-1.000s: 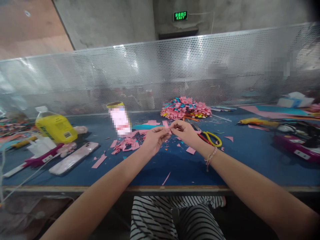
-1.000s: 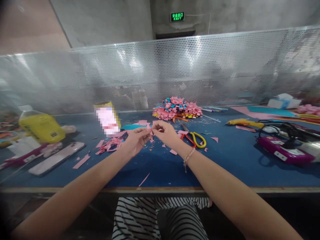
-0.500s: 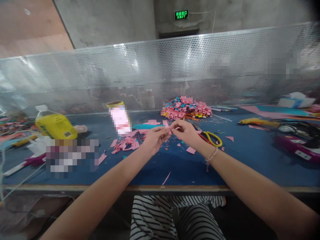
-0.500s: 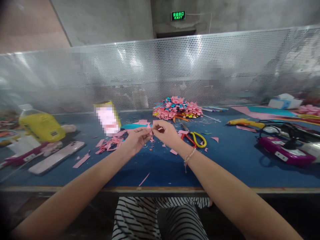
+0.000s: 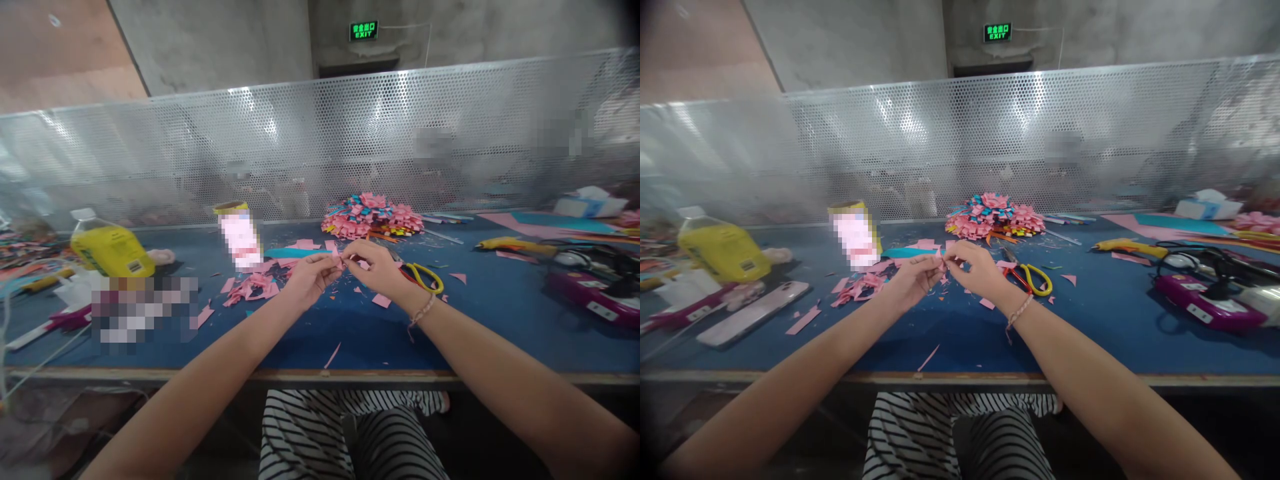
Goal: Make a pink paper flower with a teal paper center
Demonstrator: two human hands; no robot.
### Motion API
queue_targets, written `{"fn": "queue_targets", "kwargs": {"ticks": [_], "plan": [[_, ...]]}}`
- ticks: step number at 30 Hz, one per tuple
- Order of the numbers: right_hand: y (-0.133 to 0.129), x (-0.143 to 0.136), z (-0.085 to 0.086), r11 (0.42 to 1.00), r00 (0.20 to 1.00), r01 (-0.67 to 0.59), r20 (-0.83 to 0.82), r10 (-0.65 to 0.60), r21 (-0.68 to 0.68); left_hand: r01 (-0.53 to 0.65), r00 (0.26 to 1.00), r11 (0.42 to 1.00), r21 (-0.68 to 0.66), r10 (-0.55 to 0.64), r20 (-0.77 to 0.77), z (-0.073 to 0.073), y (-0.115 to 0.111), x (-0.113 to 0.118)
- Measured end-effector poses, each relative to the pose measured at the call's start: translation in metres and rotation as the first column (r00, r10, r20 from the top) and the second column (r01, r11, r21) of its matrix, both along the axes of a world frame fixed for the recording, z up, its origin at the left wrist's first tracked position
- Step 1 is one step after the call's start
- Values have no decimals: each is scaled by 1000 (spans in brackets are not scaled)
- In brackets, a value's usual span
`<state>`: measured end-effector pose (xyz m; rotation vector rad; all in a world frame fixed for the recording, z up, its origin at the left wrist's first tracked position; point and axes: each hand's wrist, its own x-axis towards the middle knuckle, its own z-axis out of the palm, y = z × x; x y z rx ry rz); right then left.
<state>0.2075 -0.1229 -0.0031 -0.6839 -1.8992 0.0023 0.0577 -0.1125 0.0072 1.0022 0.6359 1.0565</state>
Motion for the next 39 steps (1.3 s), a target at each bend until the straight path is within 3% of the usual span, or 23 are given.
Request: {"fn": "queue_targets", "kwargs": {"ticks": [5,12,21,33,35,39], "plan": [[0,3,0,993,998,-1,59,-6,116,40,999,999,-8,-39,13,2,-1,-1],[-4,5,2,988,996,2,93,-17,156,89,996,996,17,-89,31,2,0,-2],[-7,8,5,964,983,9,174,-57,264,43,998,999,-30,-42,52,2,1,-2],[-9,17,12,954,913,-36,399,-89,296,83,996,994,-65,-82,30,1,1,-2],[-11,15,12,961,930,-52,364,-52,270,99,995,993,-58,-99,18,1,0,-2],[-11,8,11,995,994,1,106,-12,96,95,995,995,-24,-95,6,3,-2,-1]]}}
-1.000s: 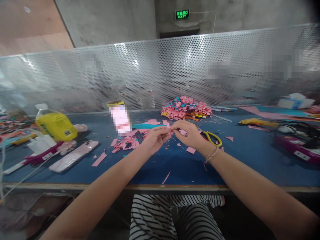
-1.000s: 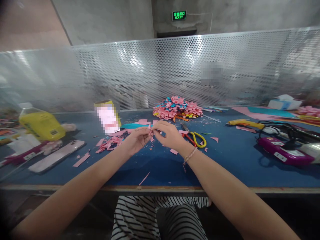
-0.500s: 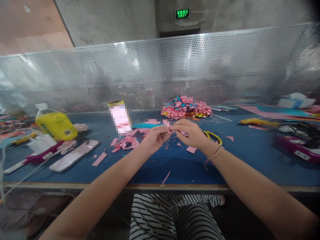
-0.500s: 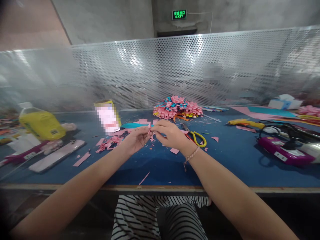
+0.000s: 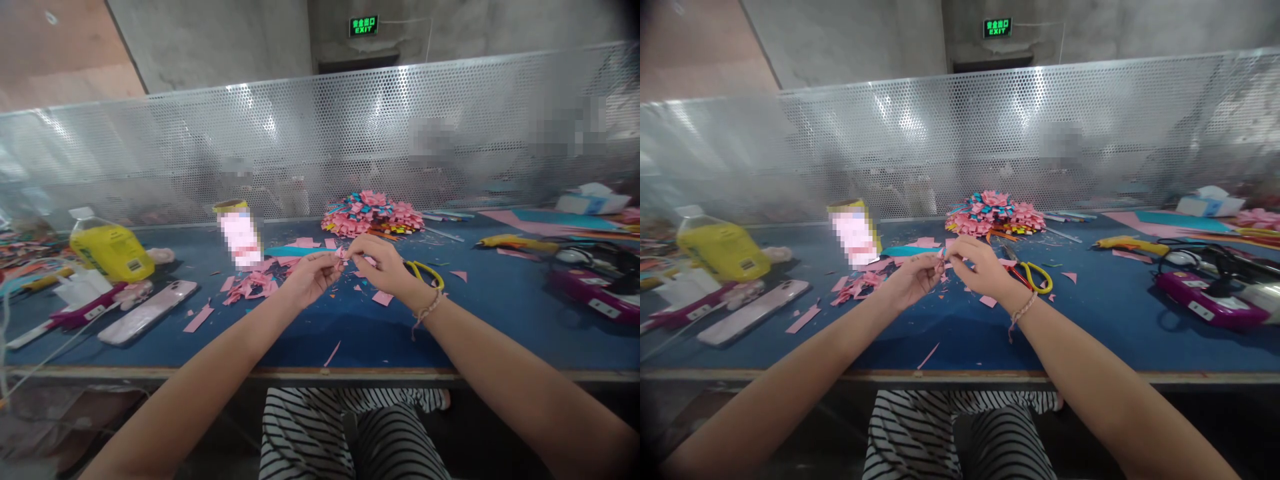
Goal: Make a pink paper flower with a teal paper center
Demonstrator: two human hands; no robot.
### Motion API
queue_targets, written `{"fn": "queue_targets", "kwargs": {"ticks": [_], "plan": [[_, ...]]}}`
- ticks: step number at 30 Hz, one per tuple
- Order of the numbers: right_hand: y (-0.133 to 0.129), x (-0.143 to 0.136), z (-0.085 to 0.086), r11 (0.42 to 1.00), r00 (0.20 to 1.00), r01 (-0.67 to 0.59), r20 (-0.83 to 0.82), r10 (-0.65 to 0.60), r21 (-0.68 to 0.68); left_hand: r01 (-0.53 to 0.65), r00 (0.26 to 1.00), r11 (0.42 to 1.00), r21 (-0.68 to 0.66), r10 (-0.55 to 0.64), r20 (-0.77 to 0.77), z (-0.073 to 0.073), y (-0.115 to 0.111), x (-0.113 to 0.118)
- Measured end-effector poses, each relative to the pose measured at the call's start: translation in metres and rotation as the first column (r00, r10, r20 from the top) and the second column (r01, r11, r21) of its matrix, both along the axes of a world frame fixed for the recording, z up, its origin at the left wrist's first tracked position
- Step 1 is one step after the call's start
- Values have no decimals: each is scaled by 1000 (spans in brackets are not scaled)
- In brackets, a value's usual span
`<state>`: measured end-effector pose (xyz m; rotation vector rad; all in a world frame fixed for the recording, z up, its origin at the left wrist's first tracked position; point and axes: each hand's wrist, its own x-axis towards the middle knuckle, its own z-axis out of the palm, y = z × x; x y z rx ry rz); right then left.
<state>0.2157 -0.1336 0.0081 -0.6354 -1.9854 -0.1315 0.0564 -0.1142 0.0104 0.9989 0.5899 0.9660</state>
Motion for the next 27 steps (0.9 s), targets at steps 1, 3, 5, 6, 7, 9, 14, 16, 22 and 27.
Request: {"fn": "queue_targets", "kwargs": {"ticks": [1,3,5,6,7,9,14,16,22,27], "plan": [[1,-2,0,997,998,23,-53,-27,-67,-7,1000,1000,7,7,0,0,0,0],[3,-5,-2,974,992,64,-94,-86,-216,-20,1000,1000,17,20,-2,0,-1,1],[5,-8,-3,933,990,72,-92,-111,-354,-25,1000,999,34,25,-14,-1,0,2],[6,-9,-4,909,991,52,-89,-97,-414,-27,999,998,48,28,-19,-1,0,3],[8,-10,-5,886,993,23,-89,-72,-463,-29,999,997,68,31,-24,-2,-1,3],[9,-11,-6,850,995,-34,-101,-23,-526,-29,999,993,116,33,-32,-4,-1,5],[7,-12,-7,836,998,-1,-56,-36,-549,-37,995,974,224,55,-78,-8,0,6],[8,-13,-7,835,998,-4,-56,-32,-550,-43,992,971,237,69,-103,-8,0,5],[19,-6,-8,758,971,-138,-239,-24,-637,-50,983,982,185,81,-164,-3,2,1],[34,15,-11,720,918,-179,-376,-122,-670,-263,930,906,331,330,-164,5,21,-14]]}}
